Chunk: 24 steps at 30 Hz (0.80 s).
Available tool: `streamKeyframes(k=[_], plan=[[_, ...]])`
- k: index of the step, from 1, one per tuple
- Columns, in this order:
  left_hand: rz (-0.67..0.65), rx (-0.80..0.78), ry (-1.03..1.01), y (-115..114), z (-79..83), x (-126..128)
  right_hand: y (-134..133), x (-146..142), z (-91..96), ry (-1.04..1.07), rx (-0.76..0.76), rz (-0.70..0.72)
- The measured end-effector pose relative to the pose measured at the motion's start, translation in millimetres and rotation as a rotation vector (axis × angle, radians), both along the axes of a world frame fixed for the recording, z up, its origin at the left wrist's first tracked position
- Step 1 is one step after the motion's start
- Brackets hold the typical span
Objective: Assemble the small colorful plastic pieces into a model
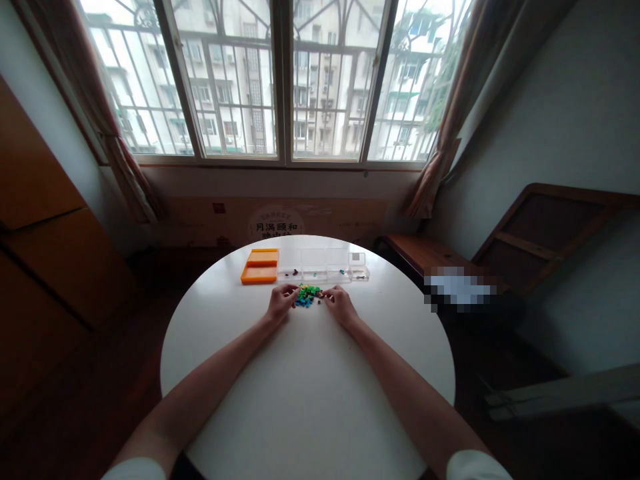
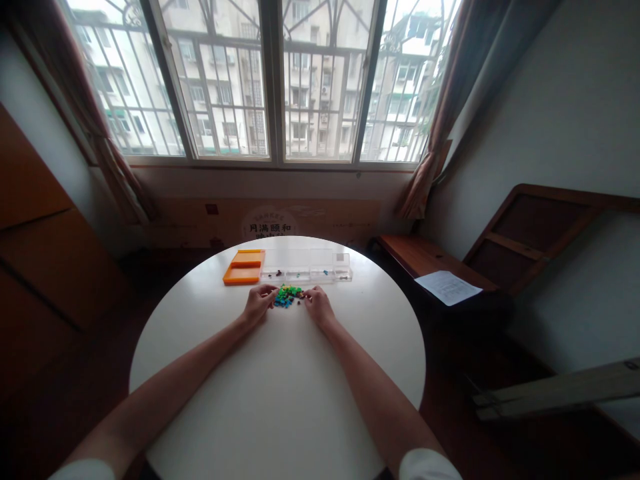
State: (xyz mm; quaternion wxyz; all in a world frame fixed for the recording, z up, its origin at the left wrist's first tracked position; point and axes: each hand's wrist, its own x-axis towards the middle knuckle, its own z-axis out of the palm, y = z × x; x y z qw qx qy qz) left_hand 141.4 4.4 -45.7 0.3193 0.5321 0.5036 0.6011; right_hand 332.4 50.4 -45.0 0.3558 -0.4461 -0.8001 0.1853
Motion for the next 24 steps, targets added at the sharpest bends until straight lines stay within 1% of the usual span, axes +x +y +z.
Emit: streamKeyframes(k=[9, 12, 14, 17, 18, 20, 24], plan=[[-0.002, -0.009, 0.01, -1.4, 1.1, 1.0, -0.4, 0.4, 3.3, -0.01, -0.022, -0.013], [-0.028, 0.005, 0.054, -4.0, 2.6, 3.6, -2.5, -2.0, 4.4, 0.093, -0.036, 0.015], [-0.08, 0.015, 0.104, -6.5, 4.0, 5.6, -4.3, -6.5, 4.3, 0.241, -0.128, 0.085], [-0.172, 0.0, 0.182, -10.4, 6.6, 8.0, -7.2, -15.3, 3.7, 0.488, -0.35, 0.231], [-0.191, -0.008, 0.199, -11.5, 7.5, 8.5, -7.9, -17.6, 3.6, 0.544, -0.405, 0.256], [-0.211, -0.019, 0.22, -13.0, 8.8, 9.3, -8.7, -20.0, 4.0, 0.617, -0.468, 0.264], [-0.216, -0.026, 0.238, -14.0, 9.8, 10.5, -8.6, -17.5, 5.9, 0.658, -0.507, 0.274]])
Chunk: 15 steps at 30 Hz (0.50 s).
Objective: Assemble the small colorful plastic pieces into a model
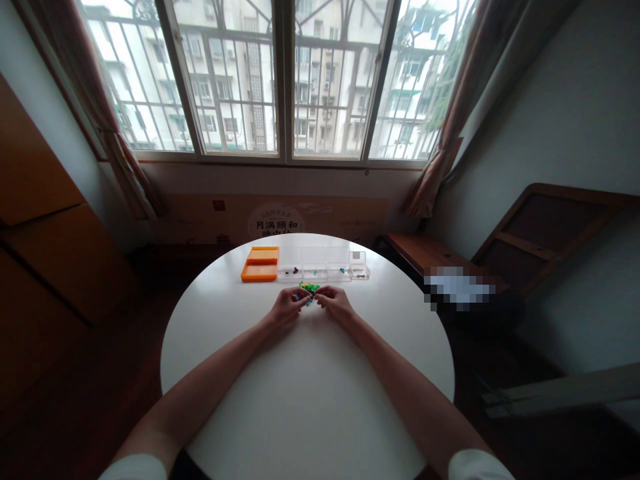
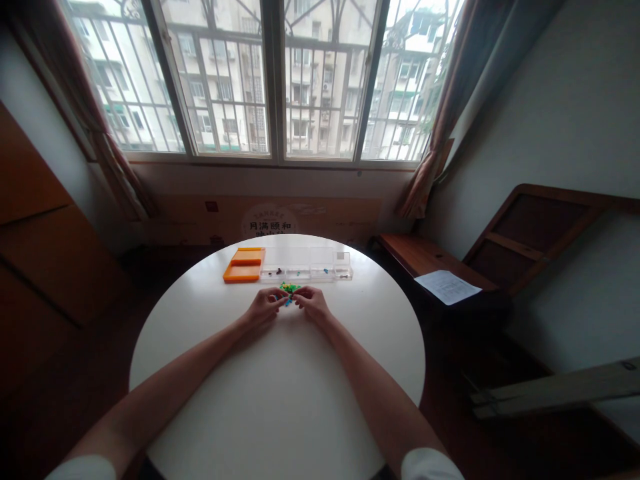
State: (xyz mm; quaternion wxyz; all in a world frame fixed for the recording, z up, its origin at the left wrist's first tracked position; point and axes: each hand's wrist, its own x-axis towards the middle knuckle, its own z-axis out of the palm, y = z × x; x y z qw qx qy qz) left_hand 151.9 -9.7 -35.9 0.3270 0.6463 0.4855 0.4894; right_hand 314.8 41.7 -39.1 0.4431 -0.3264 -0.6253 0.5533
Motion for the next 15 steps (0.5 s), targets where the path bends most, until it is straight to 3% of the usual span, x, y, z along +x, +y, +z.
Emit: streamKeyframes(k=[5, 15], plan=[[0.013, 0.004, 0.022, -0.5, -0.3, 1.0, -1.8, 2.2, 0.4, -0.029, 0.05, 0.082], [0.008, 0.009, 0.01, 1.6, -2.6, -1.8, -2.1, 0.1, -1.7, -0.061, 0.068, 0.066]])
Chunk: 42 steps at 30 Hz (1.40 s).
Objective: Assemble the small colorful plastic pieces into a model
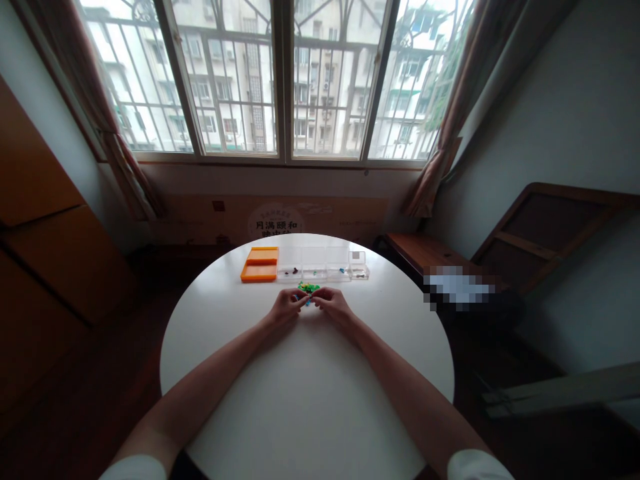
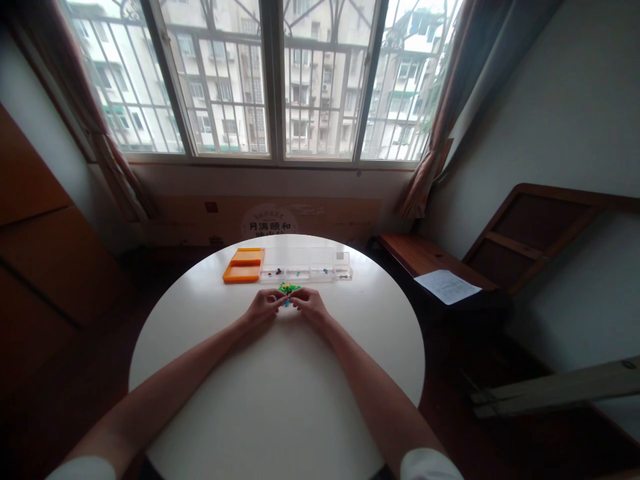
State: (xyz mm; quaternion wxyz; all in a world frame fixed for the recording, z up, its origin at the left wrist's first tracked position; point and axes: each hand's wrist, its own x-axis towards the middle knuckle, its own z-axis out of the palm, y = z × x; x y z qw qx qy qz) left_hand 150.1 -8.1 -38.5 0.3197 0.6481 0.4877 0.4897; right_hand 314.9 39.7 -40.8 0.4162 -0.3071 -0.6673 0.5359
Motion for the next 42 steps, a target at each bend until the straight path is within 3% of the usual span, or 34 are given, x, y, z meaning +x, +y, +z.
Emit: streamKeyframes(k=[42], plan=[[-0.005, 0.002, -0.041, -1.0, 4.0, 1.4, -2.6, -0.1, 2.0, -0.034, 0.024, 0.003]])
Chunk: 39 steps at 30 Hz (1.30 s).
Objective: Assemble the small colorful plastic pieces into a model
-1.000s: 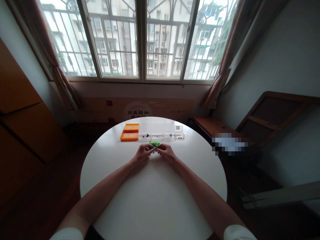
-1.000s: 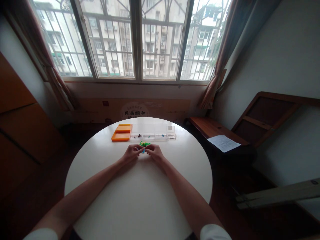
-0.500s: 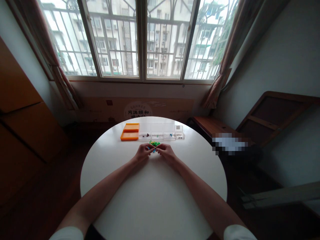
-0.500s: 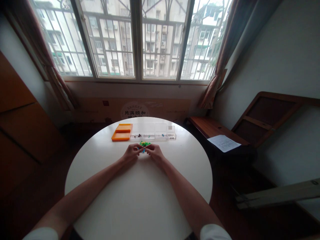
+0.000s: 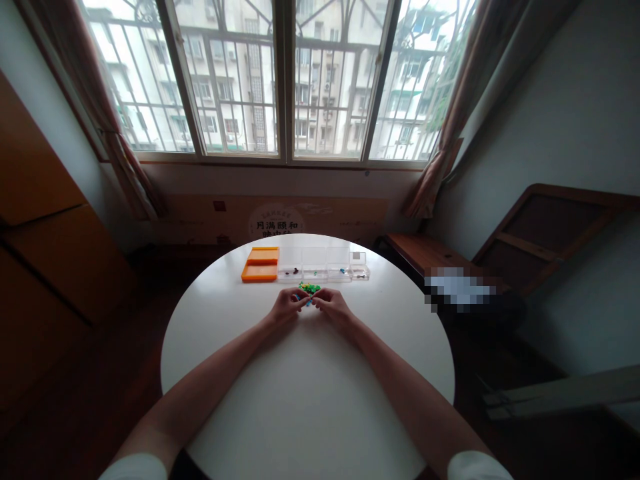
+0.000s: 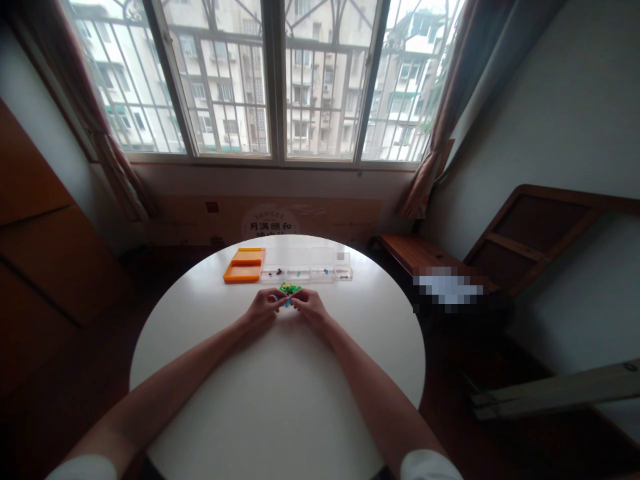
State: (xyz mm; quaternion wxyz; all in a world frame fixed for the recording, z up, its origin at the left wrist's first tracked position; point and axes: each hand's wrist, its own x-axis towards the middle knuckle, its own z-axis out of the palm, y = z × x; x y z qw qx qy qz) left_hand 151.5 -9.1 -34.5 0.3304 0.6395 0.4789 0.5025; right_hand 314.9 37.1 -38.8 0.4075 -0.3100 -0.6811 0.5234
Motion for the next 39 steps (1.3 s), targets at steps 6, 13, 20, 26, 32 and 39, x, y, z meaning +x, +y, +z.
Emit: streamKeyframes(k=[6, 13, 20, 26, 32, 39], plan=[[0.01, 0.004, 0.013, 0.2, -1.6, 0.0, 0.4, -0.2, -0.8, -0.001, 0.005, -0.008], [0.004, -0.001, 0.012, -0.8, 0.3, 0.0, 1.2, -0.3, -1.8, -0.004, 0.009, -0.004], [0.01, -0.012, 0.014, 1.1, -3.2, -0.2, -0.5, -0.6, 0.9, -0.009, 0.004, -0.003], [-0.012, 0.004, 0.032, 1.0, -3.0, -0.7, 2.1, -0.3, -2.4, -0.008, 0.017, 0.003], [-0.002, 0.007, 0.03, 1.0, -3.2, -0.3, 2.7, -0.8, -3.7, -0.005, 0.012, 0.001], [0.003, 0.019, 0.009, 1.9, -3.9, -0.7, 1.8, -0.7, -2.4, -0.005, -0.004, 0.006]])
